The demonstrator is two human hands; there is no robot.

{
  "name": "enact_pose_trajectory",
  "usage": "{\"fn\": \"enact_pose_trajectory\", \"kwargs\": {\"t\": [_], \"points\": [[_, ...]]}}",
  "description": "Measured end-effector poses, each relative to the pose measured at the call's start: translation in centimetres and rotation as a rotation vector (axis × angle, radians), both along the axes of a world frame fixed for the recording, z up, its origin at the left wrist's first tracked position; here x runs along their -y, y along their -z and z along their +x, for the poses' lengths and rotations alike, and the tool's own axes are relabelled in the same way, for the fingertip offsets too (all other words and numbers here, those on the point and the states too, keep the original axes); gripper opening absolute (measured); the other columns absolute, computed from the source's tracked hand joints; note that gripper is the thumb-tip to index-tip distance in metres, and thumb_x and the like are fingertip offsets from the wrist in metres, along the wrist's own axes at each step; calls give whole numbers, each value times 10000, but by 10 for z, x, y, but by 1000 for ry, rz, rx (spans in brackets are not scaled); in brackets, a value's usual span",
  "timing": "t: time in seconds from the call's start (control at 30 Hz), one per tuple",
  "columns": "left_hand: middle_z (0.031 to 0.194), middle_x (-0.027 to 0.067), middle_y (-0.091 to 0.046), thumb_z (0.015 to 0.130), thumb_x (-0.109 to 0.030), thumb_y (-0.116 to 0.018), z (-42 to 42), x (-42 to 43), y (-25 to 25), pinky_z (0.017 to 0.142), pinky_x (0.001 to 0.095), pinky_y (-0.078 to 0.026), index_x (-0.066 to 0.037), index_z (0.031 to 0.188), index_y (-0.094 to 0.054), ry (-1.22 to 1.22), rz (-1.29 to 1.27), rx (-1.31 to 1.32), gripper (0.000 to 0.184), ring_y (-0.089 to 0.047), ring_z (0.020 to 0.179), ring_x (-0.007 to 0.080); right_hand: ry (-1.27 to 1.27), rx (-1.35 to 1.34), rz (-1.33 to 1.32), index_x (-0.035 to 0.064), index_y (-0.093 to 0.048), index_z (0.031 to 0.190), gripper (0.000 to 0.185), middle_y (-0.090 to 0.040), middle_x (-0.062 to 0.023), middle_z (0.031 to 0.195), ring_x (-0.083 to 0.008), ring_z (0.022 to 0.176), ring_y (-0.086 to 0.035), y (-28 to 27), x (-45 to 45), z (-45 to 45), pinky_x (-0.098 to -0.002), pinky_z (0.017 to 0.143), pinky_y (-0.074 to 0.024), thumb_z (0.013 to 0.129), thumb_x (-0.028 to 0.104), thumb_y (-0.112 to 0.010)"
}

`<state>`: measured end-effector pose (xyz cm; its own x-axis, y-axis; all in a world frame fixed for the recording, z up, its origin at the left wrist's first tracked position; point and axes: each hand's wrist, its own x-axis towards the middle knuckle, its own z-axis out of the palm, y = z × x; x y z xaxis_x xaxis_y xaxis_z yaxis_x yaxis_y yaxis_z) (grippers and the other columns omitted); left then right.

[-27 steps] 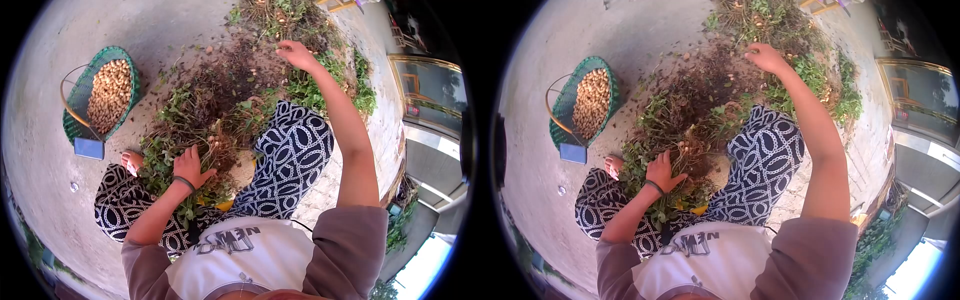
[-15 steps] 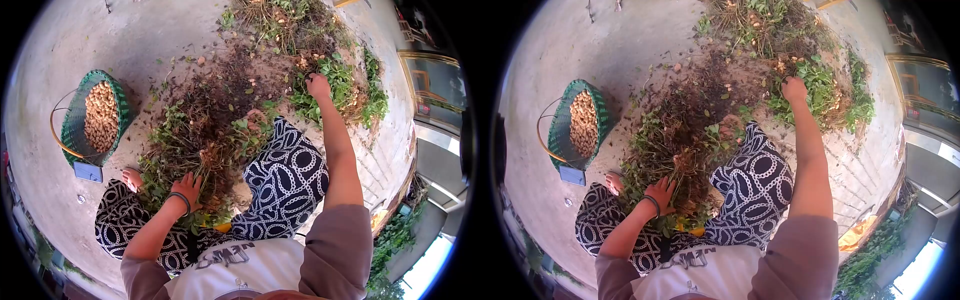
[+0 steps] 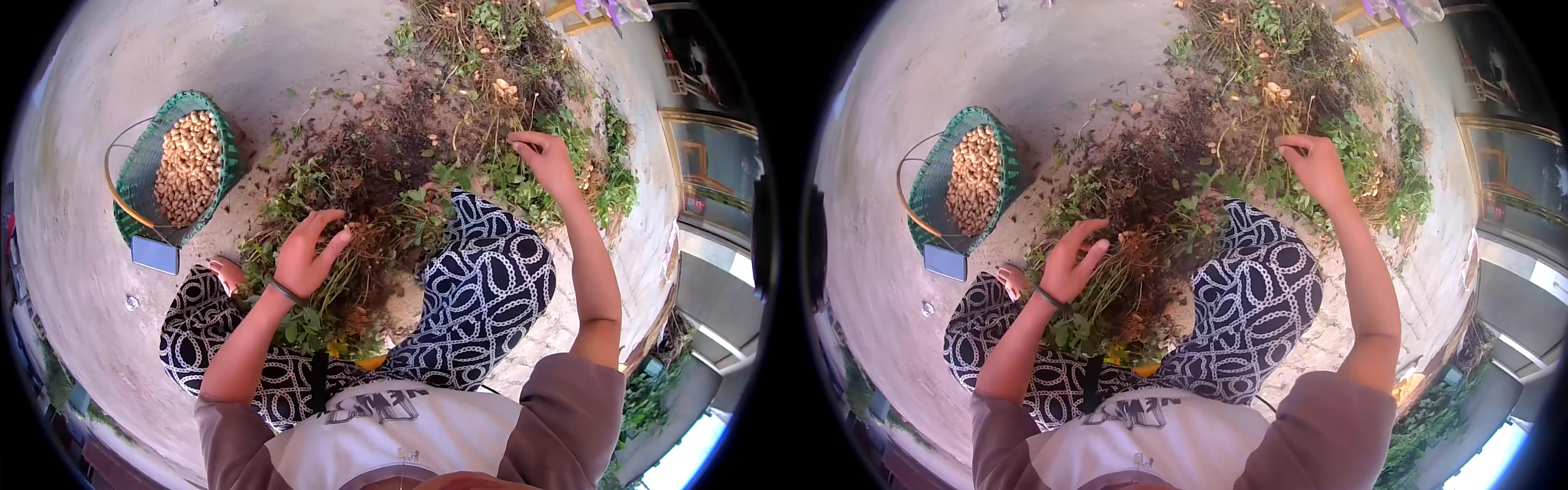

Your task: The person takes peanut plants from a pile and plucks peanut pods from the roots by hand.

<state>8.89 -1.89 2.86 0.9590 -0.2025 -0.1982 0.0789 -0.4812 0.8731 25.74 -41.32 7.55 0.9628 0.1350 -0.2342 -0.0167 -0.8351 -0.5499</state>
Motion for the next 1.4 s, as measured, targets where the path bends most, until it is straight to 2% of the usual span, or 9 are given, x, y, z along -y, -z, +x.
{"fn": "enact_pose_trajectory", "kwargs": {"t": [0.2, 0.37, 0.53, 0.73, 0.93, 1.03, 1.17, 1.27, 1.4], "points": [[1423, 221, -433, 985, -507, -450, -2, -14, 11, 1030, 370, -408, 30, 1448, -306, -190, -353, -76, 725, -515, 1231, 292, -597, 162, 29, -12, -689, 999, 183, -683, -146, 939, -279, 828, -654, -87, -160, -91, -355, 733, -528, 823, 15, -646], [934, 40, -657, 905, -360, -679, -6, -27, -1, 783, 272, -447, 36, 1121, -610, -543, -609, -183, 457, -542, 832, 97, -1029, 243, 3, -21, -650, 1047, 301, -625, -125, 909, -254, 743, -597, -74, -230, -163, -361, 649, -522, 758, 60, -669], [1043, 91, -692, 954, -133, -581, -14, -45, -22, 892, 301, -481, 32, 1155, -608, -492, -982, -139, 261, -633, 944, 141, -1283, 135, -11, 39, -626, 1137, 391, -631, -95, 901, -225, 734, -605, -70, -264, -180, -333, 622, -517, 765, 139, -693], [926, 54, -659, 967, -106, -530, -30, -56, -21, 850, 307, -486, 17, 1115, -598, -357, -1000, -138, 204, -617, 893, 138, -559, 164, 481, 18, -621, 1048, 234, -631, -60, 884, -144, 703, -630, -69, -277, -111, -280, 617, -508, 831, 57, -697], [831, 23, -587, 970, -84, -496, -34, -54, -28, 735, 293, -469, -3, 1110, -560, -248, -990, -204, 174, -564, 768, 123, -568, -385, 744, 6, -617, 1065, 188, -591, -27, 966, -116, 853, -600, -35, -271, -99, -280, 720, -504, 886, 58, -647], [773, 15, -559, 960, -76, -515, -34, -52, -27, 678, 291, -460, 11, 1087, -569, -215, -1037, -234, 163, -551, 723, 114, -574, -261, 719, -13, -585, 999, 147, -530, -25, 855, -88, 671, -507, -29, -275, -99, -241, 599, -459, 969, 130, -569], [739, 7, -537, 952, -72, -529, -33, -52, -32, 656, 285, -453, 27, 1086, -578, -203, -995, -259, 173, -539, 699, 111, -45, -786, 1071, 25, -538, 829, 414, -426, 11, 623, -62, 476, -346, -26, -276, -97, -235, 432, -311, 1044, 346, -391], [786, 0, -573, 944, -80, -557, -32, -51, -31, 666, 267, -461, 16, 1085, -588, -259, -922, -214, 173, -544, 716, 91, -40, -756, 1198, 32, -543, 844, 473, -471, -3, 641, -71, 482, -400, -28, -271, -90, -217, 425, -334, 1037, 426, -364], [848, -17, -604, 911, -67, -601, -34, -49, -18, 692, 242, -477, -5, 1136, -576, -291, -679, -92, 234, -549, 737, 55, -380, -508, 794, 10, -561, 981, 274, -591, -43, 744, -95, 617, -550, -19, -274, -105, -237, 515, -423, 970, 283, -579]]}}
